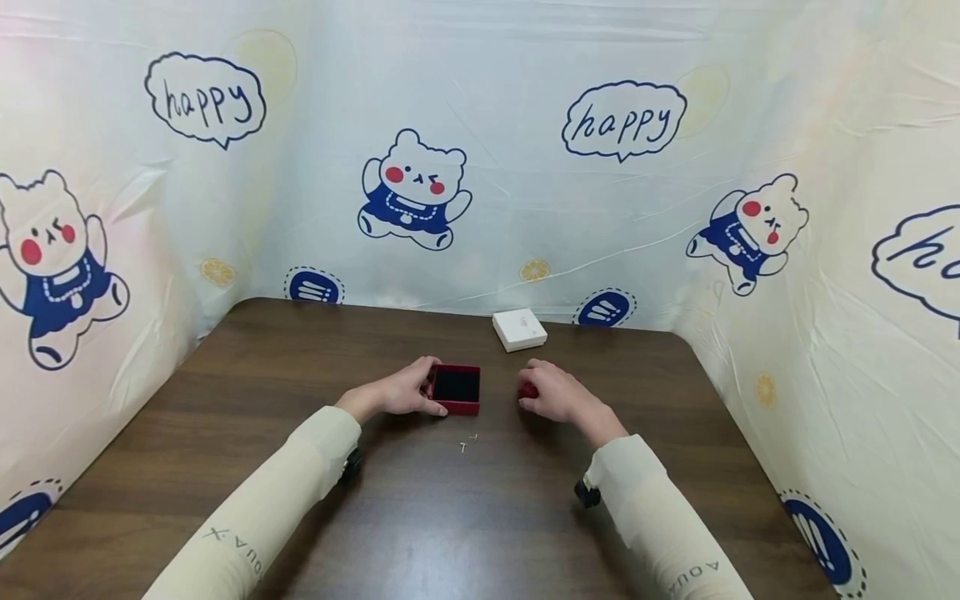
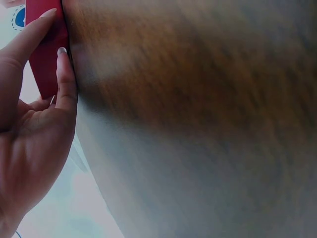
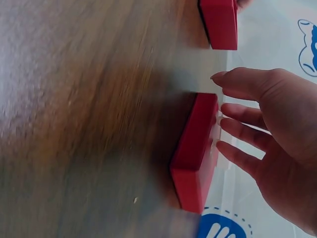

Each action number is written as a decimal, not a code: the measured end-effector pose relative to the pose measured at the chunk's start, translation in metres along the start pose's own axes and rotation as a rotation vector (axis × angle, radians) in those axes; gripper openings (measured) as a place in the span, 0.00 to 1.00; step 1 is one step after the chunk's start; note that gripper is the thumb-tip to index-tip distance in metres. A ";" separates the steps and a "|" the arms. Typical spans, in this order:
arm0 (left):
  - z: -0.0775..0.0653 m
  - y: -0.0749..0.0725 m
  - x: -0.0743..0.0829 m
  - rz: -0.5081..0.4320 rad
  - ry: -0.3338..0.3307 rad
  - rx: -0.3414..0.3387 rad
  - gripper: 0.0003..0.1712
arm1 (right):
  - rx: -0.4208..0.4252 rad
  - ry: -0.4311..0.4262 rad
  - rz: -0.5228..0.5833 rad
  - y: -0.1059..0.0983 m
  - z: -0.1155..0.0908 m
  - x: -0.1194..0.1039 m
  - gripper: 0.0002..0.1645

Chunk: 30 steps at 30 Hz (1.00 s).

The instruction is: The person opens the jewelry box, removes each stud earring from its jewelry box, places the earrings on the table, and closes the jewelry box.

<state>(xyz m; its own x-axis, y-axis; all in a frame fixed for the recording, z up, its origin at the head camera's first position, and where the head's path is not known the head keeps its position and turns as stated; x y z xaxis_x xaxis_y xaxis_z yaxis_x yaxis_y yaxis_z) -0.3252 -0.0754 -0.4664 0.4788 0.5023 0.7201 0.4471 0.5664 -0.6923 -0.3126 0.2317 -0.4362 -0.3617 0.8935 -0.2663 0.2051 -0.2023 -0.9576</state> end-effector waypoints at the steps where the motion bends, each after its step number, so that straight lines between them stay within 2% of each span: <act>1: 0.000 0.000 0.001 0.000 -0.001 0.002 0.43 | 0.002 0.003 0.010 -0.001 0.000 0.001 0.17; 12: 0.000 0.001 0.000 0.002 -0.010 0.002 0.44 | 0.034 0.058 0.024 0.002 -0.003 0.020 0.22; 22: 0.000 0.001 -0.002 0.003 -0.014 0.002 0.45 | 0.076 0.110 -0.004 0.003 -0.006 0.032 0.31; 30: 0.000 0.000 0.000 0.008 -0.016 0.008 0.45 | 0.075 0.155 0.013 0.006 -0.007 0.040 0.38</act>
<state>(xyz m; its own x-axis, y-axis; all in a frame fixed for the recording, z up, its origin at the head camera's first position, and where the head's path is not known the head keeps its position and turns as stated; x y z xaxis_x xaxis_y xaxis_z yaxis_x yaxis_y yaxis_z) -0.3250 -0.0755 -0.4664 0.4698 0.5176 0.7151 0.4368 0.5677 -0.6978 -0.3193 0.2691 -0.4519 -0.2137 0.9407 -0.2636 0.1385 -0.2379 -0.9614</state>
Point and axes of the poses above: each hand's wrist, its own z-axis towards the middle knuckle, its own y-axis out of the palm, x = y × z, the point moved 1 cm from there along z, towards the middle knuckle, and after that the axes turned 10 degrees about y, right-handed, at the moved point
